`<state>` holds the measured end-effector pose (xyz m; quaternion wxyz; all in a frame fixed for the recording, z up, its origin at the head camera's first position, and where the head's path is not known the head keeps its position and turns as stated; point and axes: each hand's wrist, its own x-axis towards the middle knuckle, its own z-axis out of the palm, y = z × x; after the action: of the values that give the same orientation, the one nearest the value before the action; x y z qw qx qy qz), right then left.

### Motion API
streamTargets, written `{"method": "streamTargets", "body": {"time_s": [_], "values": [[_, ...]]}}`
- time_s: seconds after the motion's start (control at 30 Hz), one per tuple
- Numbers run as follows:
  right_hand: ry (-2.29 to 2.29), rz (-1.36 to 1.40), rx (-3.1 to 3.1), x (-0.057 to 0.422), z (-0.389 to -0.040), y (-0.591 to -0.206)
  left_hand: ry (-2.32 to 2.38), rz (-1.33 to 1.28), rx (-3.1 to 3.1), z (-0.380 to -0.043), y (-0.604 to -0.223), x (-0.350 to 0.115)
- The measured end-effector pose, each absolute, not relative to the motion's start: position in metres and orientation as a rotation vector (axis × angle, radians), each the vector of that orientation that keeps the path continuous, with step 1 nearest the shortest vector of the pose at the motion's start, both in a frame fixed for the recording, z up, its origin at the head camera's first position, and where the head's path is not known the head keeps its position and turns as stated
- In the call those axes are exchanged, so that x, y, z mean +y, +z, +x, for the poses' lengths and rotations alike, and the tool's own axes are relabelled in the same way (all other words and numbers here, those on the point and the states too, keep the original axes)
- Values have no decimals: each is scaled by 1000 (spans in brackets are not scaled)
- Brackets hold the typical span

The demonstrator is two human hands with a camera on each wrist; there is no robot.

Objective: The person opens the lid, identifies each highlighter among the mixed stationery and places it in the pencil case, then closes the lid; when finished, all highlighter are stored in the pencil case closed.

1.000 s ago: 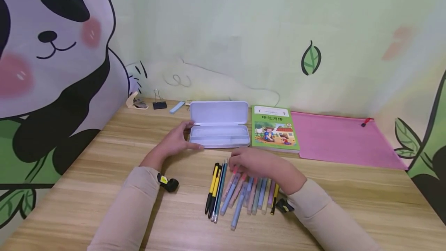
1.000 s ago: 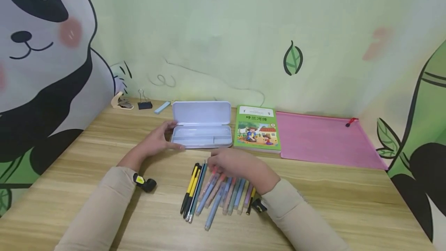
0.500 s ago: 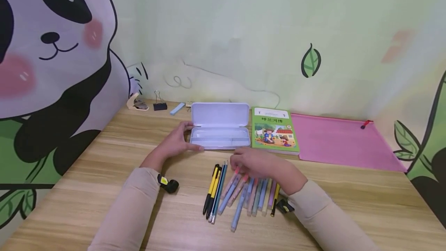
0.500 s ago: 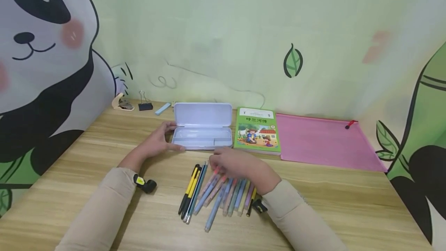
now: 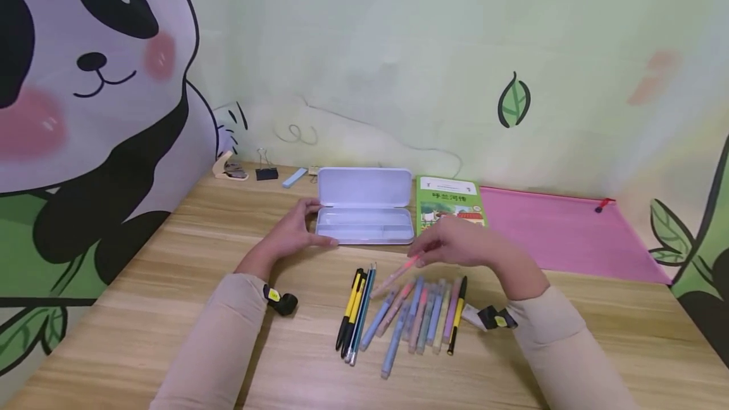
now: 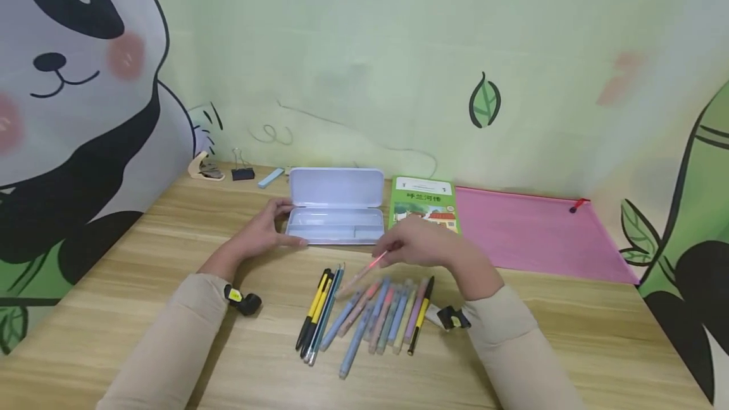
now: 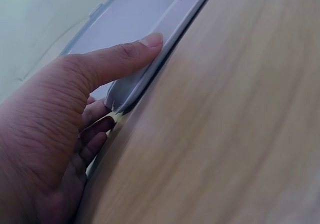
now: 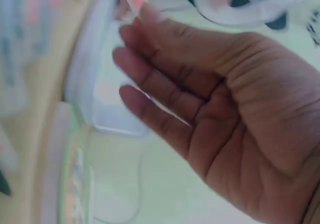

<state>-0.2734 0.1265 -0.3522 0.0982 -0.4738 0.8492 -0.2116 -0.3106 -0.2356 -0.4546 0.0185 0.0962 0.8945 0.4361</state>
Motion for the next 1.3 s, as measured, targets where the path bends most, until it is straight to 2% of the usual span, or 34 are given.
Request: {"method": "streamTargets", "body": {"time_s": [0.1,0.2,0.4,0.57,0.87,1.3], "values": [[-827,-1256,2587,132,-275,-343,1351,305,2787,-311,-455,-233],[-1025,-1129,2694,117,-278,-346,1339,303,2805,-311,-455,-233],[-1139,-934,2810,59,-292,-372,1305,286,2820,-310,-456,-233],[-1087,-814,2824,39,-304,-397,1316,274,2812,-309,-456,-233],[-993,-953,2825,39,-316,-420,1330,259,2805,-311,-456,-235],[-853,-996,2867,37,-314,-421,1317,246,2796,-309,-452,-234]]}}
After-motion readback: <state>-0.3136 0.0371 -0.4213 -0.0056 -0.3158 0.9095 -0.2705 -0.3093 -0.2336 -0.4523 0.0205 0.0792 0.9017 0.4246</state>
